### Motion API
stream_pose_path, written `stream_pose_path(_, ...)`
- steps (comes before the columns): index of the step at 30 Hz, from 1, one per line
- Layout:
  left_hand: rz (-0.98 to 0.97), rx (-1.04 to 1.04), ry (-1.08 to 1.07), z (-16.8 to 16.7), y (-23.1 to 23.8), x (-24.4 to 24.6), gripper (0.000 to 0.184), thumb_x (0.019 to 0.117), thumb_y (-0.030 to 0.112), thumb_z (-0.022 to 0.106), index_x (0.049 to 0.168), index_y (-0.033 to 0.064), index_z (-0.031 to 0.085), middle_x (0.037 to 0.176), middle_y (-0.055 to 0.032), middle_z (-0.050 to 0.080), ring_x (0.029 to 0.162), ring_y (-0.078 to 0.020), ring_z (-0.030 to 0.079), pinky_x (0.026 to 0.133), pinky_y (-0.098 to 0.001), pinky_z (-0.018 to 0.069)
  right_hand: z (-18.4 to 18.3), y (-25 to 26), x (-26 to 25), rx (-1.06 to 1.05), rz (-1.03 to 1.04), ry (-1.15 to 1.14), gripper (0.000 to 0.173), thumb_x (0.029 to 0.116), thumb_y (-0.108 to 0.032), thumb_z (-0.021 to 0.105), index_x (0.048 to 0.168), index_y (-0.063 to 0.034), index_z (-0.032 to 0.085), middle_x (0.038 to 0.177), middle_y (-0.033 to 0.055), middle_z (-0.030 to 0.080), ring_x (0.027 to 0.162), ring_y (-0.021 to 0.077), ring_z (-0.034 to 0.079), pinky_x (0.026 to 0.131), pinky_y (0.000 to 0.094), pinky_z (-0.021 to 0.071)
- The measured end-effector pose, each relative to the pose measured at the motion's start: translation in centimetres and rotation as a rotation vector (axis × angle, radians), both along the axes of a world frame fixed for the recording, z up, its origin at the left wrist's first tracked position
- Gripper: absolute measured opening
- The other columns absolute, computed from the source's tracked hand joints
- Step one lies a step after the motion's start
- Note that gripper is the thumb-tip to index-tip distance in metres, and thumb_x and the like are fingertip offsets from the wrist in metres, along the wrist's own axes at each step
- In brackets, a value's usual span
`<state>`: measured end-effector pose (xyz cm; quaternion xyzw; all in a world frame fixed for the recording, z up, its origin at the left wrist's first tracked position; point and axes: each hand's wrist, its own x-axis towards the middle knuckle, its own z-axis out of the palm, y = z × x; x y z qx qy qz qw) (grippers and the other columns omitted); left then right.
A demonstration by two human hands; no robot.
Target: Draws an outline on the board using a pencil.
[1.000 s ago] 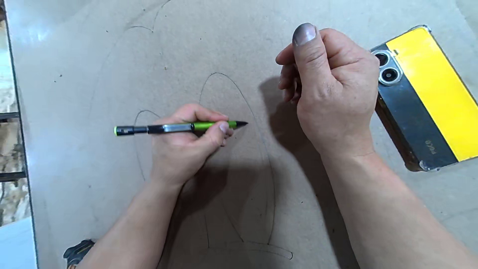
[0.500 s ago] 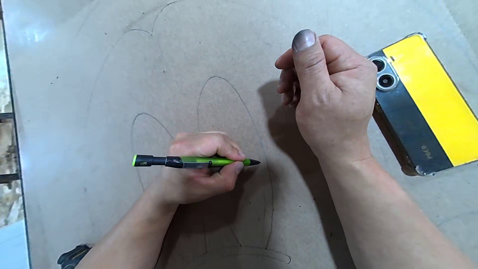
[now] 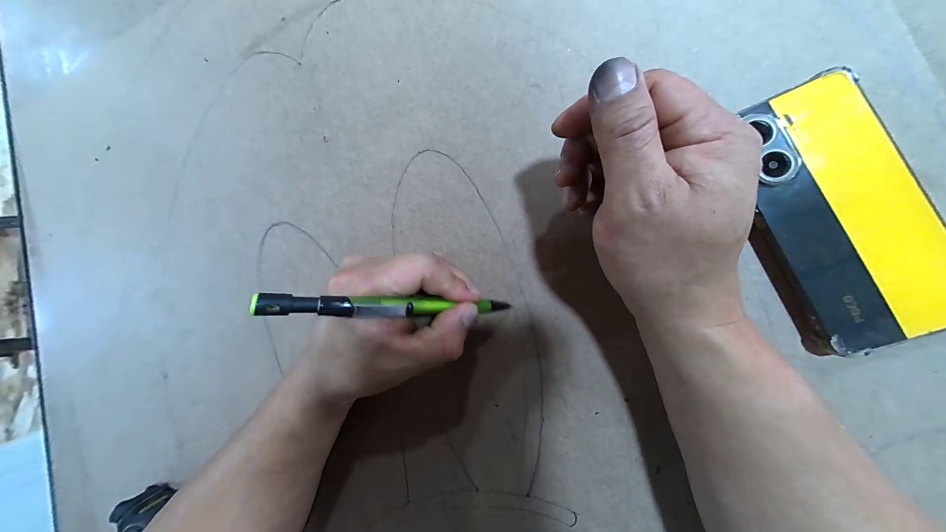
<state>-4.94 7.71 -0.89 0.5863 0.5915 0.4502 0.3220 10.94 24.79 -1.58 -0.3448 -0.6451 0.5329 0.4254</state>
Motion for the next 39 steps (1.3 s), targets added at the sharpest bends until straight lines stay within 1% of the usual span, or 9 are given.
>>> stream_pose_path(3,0.258,-0.04,0.057,0.1,0.2,0.7,0.007,0.0876,0.013,0.075,0.093,0.0117,0.071,0.09,0.0,0.076,0.069,-0.0115,0.073,0.058,-0.0259,0.0631,0.0,0.0,0.0,0.001,0.0,-0.002,0.032,0.1107,-0.023,0.048,0.09,-0.0102,0.069,0.07,-0.0039,0.065,0.059,0.007,0.063,0.05,0.0236,0.0539)
stream_pose_path(8,0.063,-0.014,-0.002,0.0,0.2,-0.1,0.005,0.0879,0.011,0.074,0.092,0.0093,0.072,0.088,-0.0013,0.075,0.073,-0.0124,0.072,0.062,-0.0268,0.0627,0.1,0.0,0.1,-0.001,0.005,-0.003,0.032,0.1107,-0.023,0.048,0.091,-0.0098,0.069,0.07,-0.0038,0.065,0.059,0.0072,0.063,0.05,0.0238,0.0537)
stream_pose_path(12,0.314,-0.057,0.023,0.2,0.5,0.6,0.008,0.0891,0.011,0.074,0.097,0.0096,0.072,0.089,-0.0019,0.076,0.068,-0.0139,0.073,0.057,-0.0281,0.0634,0.0,0.0,0.0,-0.006,0.0,0.006,0.032,0.1107,-0.023,0.048,0.091,-0.0096,0.069,0.071,-0.0033,0.065,0.059,0.0077,0.063,0.05,0.0243,0.0539)
stream_pose_path(16,0.236,-0.048,0.024,0.1,0.5,0.1,0.008,0.0878,0.012,0.075,0.094,0.0114,0.071,0.091,-0.0008,0.076,0.071,-0.0127,0.073,0.059,-0.0267,0.0636,0.0,0.0,0.0,0.002,0.002,0.005,0.031,0.1106,-0.023,0.048,0.092,-0.0092,0.069,0.07,-0.0033,0.064,0.059,0.0076,0.062,0.05,0.024,0.0532)
stream_pose_path(21,0.337,-0.044,-0.062,0.0,0.9,0.0,0.008,0.0928,0.01,0.072,0.1,0.0065,0.07,0.091,-0.0054,0.076,0.071,-0.0177,0.074,0.061,-0.0306,0.0651,-0.1,0.0,0.1,-0.004,0.007,0.005,0.032,0.1108,-0.024,0.048,0.092,-0.0092,0.07,0.07,-0.0031,0.065,0.058,0.0081,0.063,0.049,0.0251,0.054)
stream_pose_path(25,0.213,-0.036,-0.073,0.0,1.0,-0.8,0.008,0.0883,0.01,0.074,0.095,0.008,0.072,0.091,-0.0043,0.076,0.07,-0.015,0.073,0.059,-0.0283,0.0641,-0.1,0.0,0.1,0.0,0.0,0.001,0.032,0.1105,-0.024,0.048,0.092,-0.0093,0.07,0.071,-0.0032,0.065,0.058,0.0079,0.062,0.049,0.0247,0.0532)
stream_pose_path(29,0.341,-0.049,-0.065,0.0,1.2,-0.5,0.008,0.0928,0.008,0.072,0.1,0.0057,0.07,0.091,-0.0058,0.076,0.071,-0.0178,0.074,0.062,-0.0308,0.0652,-0.1,-0.1,0.1,-0.005,-0.001,-0.002,0.032,0.1106,-0.024,0.048,0.093,-0.0093,0.07,0.07,-0.0032,0.065,0.058,0.0081,0.062,0.049,0.0248,0.0531)
stream_pose_path(35,0.33,-0.062,-0.034,0.1,1.3,-0.6,0.007,0.0915,0.01,0.072,0.098,0.0081,0.071,0.091,-0.0037,0.076,0.071,-0.0157,0.073,0.06,-0.0284,0.0639,0.0,-0.1,0.2,0.003,0.0,-0.012,0.031,0.1106,-0.024,0.048,0.093,-0.0096,0.07,0.071,-0.0038,0.065,0.059,0.0068,0.062,0.049,0.0233,0.0529)
stream_pose_path(39,0.401,-0.044,-0.076,0.1,1.5,-0.4,0.009,0.0952,0.005,0.07,0.104,0.0031,0.068,0.089,-0.0072,0.076,0.072,-0.0189,0.075,0.065,-0.0313,0.0659,0.0,-0.1,0.1,-0.003,-0.004,-0.018,0.032,0.1106,-0.025,0.048,0.093,-0.0102,0.07,0.071,-0.004,0.065,0.059,0.0071,0.062,0.05,0.0237,0.0531)
